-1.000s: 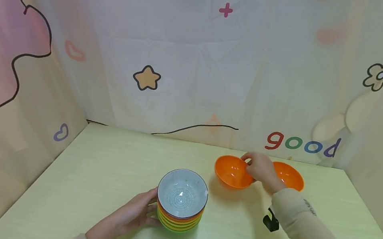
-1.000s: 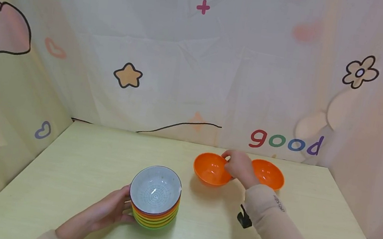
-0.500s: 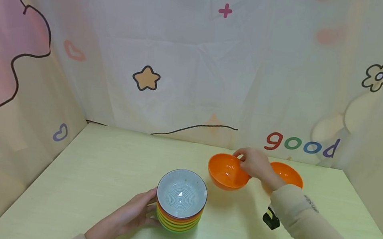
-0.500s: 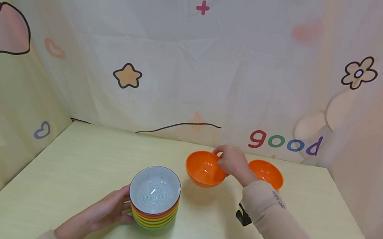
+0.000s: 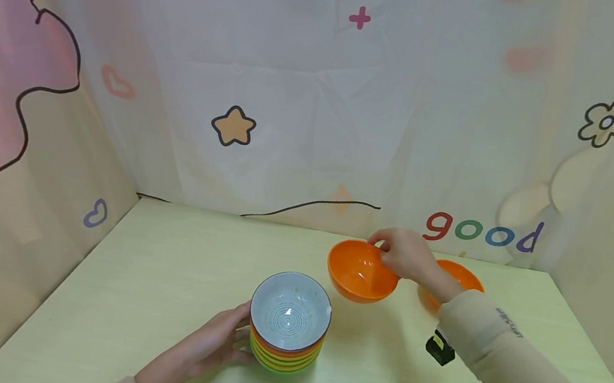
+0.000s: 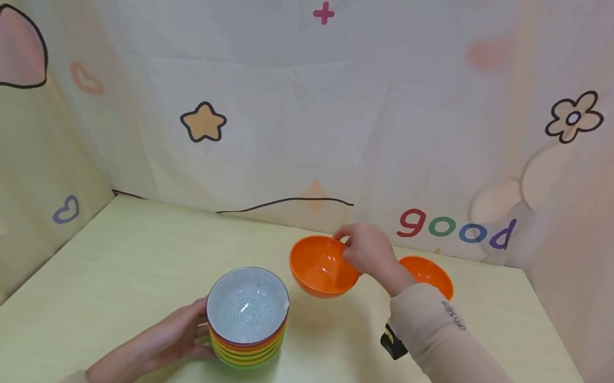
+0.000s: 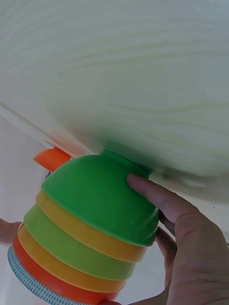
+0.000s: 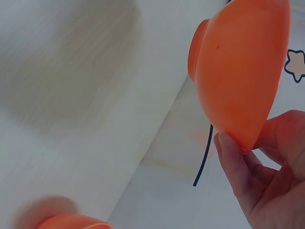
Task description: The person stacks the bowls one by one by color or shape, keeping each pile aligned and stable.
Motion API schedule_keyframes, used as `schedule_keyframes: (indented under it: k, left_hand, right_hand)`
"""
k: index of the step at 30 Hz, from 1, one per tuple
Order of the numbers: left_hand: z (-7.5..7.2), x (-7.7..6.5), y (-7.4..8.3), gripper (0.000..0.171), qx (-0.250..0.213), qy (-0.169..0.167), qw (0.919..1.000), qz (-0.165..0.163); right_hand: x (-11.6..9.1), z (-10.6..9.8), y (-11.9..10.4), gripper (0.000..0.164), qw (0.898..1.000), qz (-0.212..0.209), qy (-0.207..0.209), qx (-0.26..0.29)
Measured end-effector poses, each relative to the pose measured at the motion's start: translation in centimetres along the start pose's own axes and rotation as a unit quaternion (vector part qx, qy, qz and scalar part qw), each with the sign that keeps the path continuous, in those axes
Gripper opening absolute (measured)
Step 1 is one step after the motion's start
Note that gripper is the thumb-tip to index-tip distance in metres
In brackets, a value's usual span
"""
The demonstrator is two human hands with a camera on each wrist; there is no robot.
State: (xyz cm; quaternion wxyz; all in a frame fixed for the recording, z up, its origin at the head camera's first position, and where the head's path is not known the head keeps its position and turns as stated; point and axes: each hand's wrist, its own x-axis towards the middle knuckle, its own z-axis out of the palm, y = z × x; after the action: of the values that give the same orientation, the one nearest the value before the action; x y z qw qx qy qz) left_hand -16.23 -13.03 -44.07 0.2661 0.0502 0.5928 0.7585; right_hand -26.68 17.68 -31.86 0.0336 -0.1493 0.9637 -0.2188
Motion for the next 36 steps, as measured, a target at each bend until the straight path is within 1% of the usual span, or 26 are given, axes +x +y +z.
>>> schedule_keyframes:
  k: [9,14,22,36]
  left_hand:
    - [0.0,0.0,0.1,0.075,0.003,0.002,1.0,-0.001]
    - [0.0,0.0,0.1,0.073,0.001,0.003,1.0,-0.002]
    - [0.0,-0.1,0.0,0.069,0.001,-0.001,1.0,0.008]
    - [0.0,-0.1,0.0,0.069,0.004,-0.001,1.0,0.006]
  right_hand:
    - [-0.6,-0.6,-1.7,0.03,1.0,-0.027,0.009,-0.01]
    - [-0.7,-0.8,-2.7,0.029,1.0,-0.029,0.006,-0.011]
    - [-0.7,-1.1,-3.4,0.027,0.997,-0.059,0.023,-0.037]
    - [-0.9,-1.9,-5.2,0.026,0.996,-0.082,0.022,-0.04]
